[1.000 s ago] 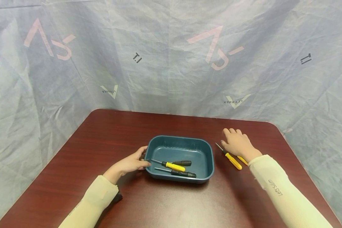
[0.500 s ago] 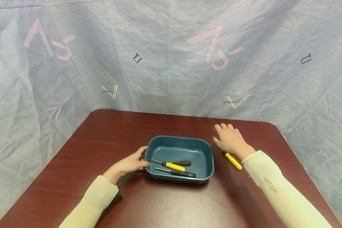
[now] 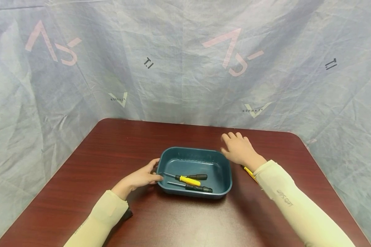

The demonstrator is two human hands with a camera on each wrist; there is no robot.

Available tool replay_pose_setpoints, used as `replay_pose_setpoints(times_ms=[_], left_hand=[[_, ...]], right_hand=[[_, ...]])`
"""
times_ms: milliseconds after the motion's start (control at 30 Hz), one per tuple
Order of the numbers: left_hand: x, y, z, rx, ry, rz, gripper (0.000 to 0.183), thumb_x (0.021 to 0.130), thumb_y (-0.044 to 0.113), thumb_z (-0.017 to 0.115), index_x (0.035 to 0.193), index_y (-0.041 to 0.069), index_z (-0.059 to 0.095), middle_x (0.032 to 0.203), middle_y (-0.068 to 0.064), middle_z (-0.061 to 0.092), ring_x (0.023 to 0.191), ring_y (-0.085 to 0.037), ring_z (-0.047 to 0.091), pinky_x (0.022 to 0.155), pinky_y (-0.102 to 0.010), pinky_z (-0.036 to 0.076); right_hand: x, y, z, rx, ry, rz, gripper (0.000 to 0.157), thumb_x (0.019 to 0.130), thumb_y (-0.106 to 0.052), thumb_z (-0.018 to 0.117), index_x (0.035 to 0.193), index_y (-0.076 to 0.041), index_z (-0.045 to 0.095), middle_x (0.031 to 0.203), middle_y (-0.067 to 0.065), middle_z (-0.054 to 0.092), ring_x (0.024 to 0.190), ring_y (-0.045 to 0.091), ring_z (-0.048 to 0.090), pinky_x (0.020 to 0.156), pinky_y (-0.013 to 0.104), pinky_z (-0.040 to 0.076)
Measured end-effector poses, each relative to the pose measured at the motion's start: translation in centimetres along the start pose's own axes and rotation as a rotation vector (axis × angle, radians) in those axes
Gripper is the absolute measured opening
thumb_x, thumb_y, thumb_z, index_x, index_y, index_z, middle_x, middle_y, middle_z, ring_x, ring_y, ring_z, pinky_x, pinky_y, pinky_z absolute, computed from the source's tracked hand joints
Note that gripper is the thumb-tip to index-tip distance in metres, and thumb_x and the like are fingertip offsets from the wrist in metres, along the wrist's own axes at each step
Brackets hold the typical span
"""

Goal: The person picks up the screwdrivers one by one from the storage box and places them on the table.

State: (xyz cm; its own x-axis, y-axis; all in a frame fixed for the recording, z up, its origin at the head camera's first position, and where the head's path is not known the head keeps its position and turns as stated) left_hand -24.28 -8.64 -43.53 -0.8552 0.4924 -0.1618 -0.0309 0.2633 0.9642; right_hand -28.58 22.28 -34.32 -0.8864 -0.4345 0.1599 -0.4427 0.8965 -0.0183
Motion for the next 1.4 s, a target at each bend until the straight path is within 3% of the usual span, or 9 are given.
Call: replay_pose_setpoints(times_ms=[467, 1033, 1400], left_hand=[[0.1, -0.5, 0.0, 0.003, 0.013, -0.009, 0.074, 0.08, 0.005, 0.061, 0.14, -0.001, 0.018, 0.127, -0.025, 0.039, 0.099, -0.025, 0.05, 0.075, -0.037, 0.045], [0.0, -0.4, 0.0, 0.012, 0.015, -0.005, 0.073, 0.081, 0.005, 0.061, 0.14, -0.001, 0.019, 0.127, -0.025, 0.038, 0.102, -0.027, 0.049, 0.078, -0.041, 0.045], [0.1, -0.3, 0.0, 0.012, 0.022, -0.008, 0.074, 0.08, 0.005, 0.061, 0.14, 0.0, 0.019, 0.131, -0.022, 0.036, 0.097, -0.023, 0.049, 0.07, -0.032, 0.044]], right_hand=[[0.9, -2.5, 0.3, -0.012, 0.011, -0.074, 0.028, 0.083, -0.026, 0.063, 0.104, -0.01, 0.054, 0.103, 0.01, 0.054, 0.093, 0.031, 0.046, 0.071, 0.046, 0.039], [1.6, -6.6, 0.7, -0.044, 0.012, -0.199, 0.027, 0.085, -0.03, 0.062, 0.104, -0.012, 0.055, 0.1, 0.006, 0.053, 0.085, 0.025, 0.044, 0.065, 0.037, 0.038], [2.2, -8.6, 1.2, -0.058, -0.016, -0.234, 0.027, 0.086, -0.032, 0.06, 0.107, -0.015, 0.054, 0.099, 0.004, 0.052, 0.086, 0.023, 0.044, 0.068, 0.036, 0.038]])
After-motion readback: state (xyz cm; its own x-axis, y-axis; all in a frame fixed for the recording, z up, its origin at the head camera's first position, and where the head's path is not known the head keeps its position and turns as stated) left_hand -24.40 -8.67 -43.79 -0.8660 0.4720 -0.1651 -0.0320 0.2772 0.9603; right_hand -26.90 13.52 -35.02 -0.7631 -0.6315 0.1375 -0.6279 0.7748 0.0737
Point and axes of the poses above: each hand's wrist, its own x-axis towards the middle knuckle, its own z-axis out of the palm, y = z × x, the point moved 4 cm from there along x, towards the middle knuckle
